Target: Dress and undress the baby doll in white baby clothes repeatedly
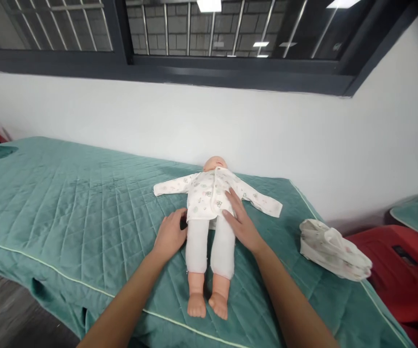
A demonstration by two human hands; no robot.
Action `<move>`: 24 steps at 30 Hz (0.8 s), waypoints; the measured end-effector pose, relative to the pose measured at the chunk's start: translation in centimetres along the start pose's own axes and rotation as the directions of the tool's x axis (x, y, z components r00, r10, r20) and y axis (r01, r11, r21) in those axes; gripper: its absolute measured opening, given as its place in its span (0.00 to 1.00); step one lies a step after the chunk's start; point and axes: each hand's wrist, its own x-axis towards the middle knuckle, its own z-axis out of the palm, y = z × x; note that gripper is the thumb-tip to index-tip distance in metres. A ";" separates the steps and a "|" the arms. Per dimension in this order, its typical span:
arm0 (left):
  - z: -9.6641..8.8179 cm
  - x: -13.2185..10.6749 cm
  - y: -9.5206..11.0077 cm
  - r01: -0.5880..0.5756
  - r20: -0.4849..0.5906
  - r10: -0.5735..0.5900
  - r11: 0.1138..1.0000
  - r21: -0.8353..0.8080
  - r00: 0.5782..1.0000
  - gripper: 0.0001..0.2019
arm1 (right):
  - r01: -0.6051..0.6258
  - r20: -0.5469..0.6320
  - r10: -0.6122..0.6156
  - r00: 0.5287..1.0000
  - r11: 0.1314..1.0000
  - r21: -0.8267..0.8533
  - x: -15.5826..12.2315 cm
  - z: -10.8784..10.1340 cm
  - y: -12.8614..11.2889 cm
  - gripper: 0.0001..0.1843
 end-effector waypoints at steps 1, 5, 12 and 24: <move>0.1 0.1 -0.1 -0.008 -0.009 0.008 1.000 0.014 1.000 0.16 | -0.011 -0.011 0.011 1.000 1.000 0.010 -0.9 0.0 0.0 0.32; 0.3 0.3 -0.7 -0.091 -0.039 0.096 0.990 0.110 0.995 0.04 | -0.059 -0.147 0.066 0.987 0.997 0.049 -3.7 0.0 0.2 0.28; 0.0 -0.3 -1.0 -0.166 -0.174 0.170 0.985 0.038 0.970 0.07 | -0.094 -0.281 0.054 0.958 0.987 -0.133 -4.7 0.0 0.1 0.24; -0.1 -0.9 -1.0 -0.088 -0.250 0.084 0.996 -0.005 0.965 0.03 | -0.079 -0.452 0.039 0.891 0.994 -0.070 -5.5 -1.0 -0.7 0.09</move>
